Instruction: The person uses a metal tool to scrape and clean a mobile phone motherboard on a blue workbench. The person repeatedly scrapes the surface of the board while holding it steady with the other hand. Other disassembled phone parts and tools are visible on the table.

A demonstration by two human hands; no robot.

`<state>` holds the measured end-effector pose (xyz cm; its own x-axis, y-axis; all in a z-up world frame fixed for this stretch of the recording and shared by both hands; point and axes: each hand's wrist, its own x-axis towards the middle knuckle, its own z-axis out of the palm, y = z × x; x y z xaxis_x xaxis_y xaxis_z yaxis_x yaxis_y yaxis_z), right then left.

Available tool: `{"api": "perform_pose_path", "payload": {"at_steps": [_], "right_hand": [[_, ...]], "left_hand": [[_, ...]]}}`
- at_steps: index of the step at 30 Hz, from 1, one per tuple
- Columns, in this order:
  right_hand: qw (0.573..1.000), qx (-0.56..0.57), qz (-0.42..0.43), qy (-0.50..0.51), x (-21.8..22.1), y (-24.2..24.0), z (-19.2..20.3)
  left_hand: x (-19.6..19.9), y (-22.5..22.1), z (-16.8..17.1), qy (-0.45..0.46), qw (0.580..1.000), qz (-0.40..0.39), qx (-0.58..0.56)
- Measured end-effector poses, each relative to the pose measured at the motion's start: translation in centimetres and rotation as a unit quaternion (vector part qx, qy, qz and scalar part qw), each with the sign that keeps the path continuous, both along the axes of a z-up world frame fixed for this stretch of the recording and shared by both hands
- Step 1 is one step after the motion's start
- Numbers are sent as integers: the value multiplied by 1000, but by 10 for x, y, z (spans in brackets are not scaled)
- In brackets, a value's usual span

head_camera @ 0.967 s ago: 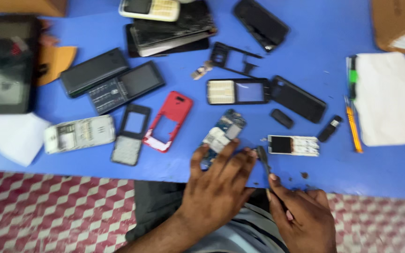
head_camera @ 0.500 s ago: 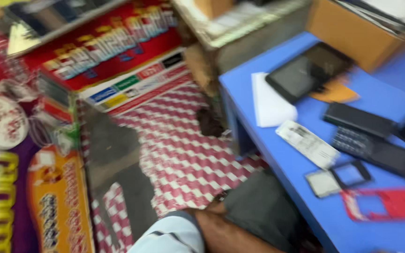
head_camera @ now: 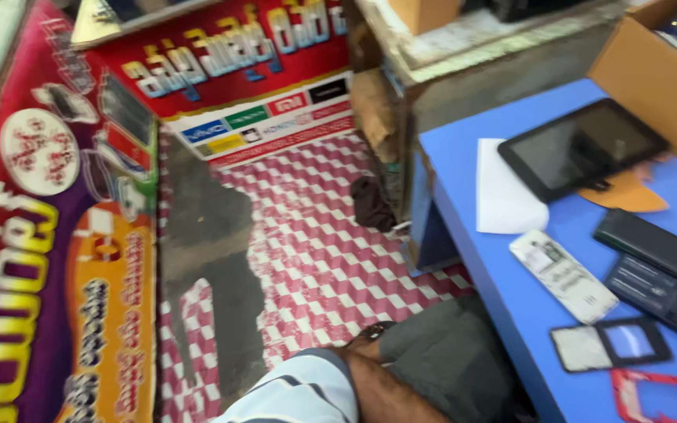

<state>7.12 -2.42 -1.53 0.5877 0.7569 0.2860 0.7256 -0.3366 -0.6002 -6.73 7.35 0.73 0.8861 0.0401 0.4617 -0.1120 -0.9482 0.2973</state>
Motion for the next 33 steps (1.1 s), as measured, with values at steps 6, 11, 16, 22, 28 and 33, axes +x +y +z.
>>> {"api": "perform_pose_path", "payload": {"at_steps": [6,11,16,22,28,33], "right_hand": [[993,-8,-107,-44,34,-96,-10],[959,-70,-270,-42,-28,-199,13],[937,-93,-335,26,-67,-214,2],[941,-52,-334,-10,-56,-194,25],[951,-39,-308,2,-55,-190,28],[954,-10,-298,-17,-62,-203,18]], "left_hand": [[71,-38,-4,-13,992,-113,-49],[83,-81,-16,4,979,-196,-59],[88,-81,-10,44,978,-203,-26],[90,-82,-3,36,979,-198,-23],[90,-82,-4,43,979,-197,-18],[89,-81,-5,39,979,-198,-4]]}}
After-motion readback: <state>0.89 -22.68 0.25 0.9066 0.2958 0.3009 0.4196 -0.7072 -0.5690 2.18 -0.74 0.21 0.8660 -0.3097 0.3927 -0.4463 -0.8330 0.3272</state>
